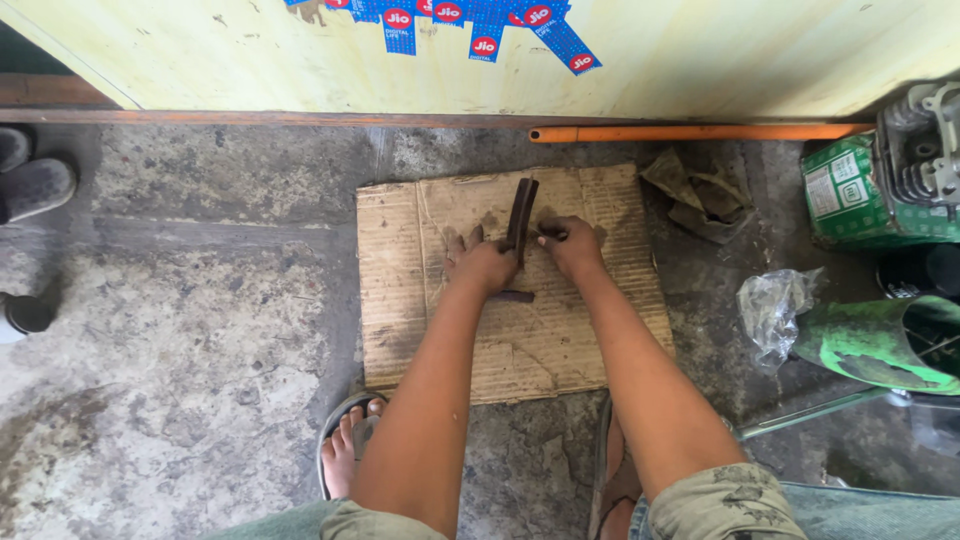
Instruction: The person scrubs a curved metal part with a white abrasive stick on a piece of cardboard. They then use a small metal file to scrape the surface of the part. The person repeatedly scrubs and files the metal part, occasionally wiping it with a cloth.
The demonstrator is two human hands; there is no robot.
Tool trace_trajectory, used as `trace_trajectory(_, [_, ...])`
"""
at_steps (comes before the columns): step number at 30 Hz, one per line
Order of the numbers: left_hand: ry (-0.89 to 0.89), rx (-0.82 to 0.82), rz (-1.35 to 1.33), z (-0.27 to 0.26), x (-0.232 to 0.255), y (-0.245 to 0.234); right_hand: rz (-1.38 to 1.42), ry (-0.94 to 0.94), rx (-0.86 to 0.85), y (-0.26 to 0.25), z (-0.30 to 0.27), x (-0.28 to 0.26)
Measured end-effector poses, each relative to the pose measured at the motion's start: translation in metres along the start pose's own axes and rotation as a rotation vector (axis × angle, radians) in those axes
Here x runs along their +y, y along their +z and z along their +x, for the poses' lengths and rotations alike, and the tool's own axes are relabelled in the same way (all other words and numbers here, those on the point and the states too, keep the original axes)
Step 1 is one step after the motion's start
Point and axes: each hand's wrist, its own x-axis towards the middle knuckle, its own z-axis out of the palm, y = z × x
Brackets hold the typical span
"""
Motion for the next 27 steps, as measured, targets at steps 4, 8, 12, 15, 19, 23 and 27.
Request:
trace_trajectory(4, [-0.015, 0.015, 0.146, -0.023, 0.013, -0.011, 0.018, 0.002, 0.033, -0.001, 0.005, -0.005])
trace_trajectory(8, [-0.004, 0.000, 0.089, -0.040, 0.023, -0.014, 0.080, 0.063, 0.103, -0.004, 0.005, -0.010])
trace_trajectory(12, [0.066, 0.122, 0.028, -0.042, 0.029, 0.007, 0.144, 0.122, 0.142, -0.014, 0.001, -0.015])
trace_trajectory(15, [0.117, 0.234, -0.060, -0.034, 0.026, 0.023, 0.124, 0.216, 0.029, -0.022, -0.006, -0.016])
trace_trajectory(19, [-0.113, 0.138, -0.514, -0.001, 0.007, 0.040, 0.273, 0.120, -0.168, -0.010, -0.013, 0.003])
trace_trajectory(23, [-0.090, 0.213, -0.538, 0.030, -0.026, 0.052, 0.594, 0.235, -0.153, 0.030, -0.030, 0.011])
trace_trajectory(27, [-0.010, 0.205, -0.580, 0.037, -0.049, 0.042, 0.581, 0.270, -0.046, 0.040, -0.040, 0.000])
